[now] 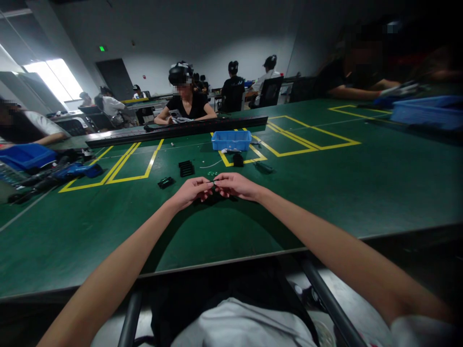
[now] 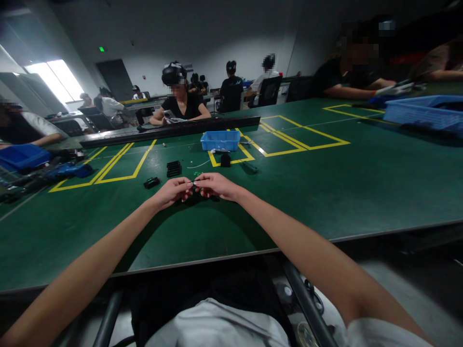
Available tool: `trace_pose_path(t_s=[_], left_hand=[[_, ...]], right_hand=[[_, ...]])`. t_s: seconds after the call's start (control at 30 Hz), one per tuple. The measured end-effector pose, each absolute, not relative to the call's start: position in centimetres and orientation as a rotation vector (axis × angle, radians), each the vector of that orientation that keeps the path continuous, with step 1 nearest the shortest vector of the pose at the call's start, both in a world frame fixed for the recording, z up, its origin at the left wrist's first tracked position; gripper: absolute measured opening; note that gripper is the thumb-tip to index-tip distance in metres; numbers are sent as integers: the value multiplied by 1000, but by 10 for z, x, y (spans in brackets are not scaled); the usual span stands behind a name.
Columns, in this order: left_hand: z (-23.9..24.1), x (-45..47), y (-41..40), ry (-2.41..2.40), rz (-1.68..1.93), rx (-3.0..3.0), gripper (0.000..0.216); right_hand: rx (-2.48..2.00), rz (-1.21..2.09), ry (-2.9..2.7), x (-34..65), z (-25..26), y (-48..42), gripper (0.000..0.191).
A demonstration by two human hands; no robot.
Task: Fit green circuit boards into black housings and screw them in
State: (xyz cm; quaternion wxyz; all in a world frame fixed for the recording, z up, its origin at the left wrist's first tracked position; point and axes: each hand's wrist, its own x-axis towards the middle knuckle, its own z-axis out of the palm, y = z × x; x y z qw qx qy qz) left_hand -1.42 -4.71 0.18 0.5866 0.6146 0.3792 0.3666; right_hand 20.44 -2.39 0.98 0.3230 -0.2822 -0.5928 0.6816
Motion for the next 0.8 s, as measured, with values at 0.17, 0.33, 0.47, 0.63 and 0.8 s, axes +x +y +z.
trace_pose_path(t_s=[0.17,0.33,0.47,0.63,0.8], left_hand=[[1,-23,-44,845,770,1451,22],[-3,-29,-39,827,717,1464,23],[-6,-31,-36,826,696,1466,24],[-7,-32,-33,828,688,1465,26],[-4,-32,-32,834,672,1459,28]], right_hand=[[-712,1889,-1544,204,11,-28,18],[-677,1946,-1537,203,4,-26,12],[-696,1964,-1539,203,1,-23,14],[-736,1948,-1534,202,-1,-21,16],[-754,1921,-1537,201,-6,-18,19]])
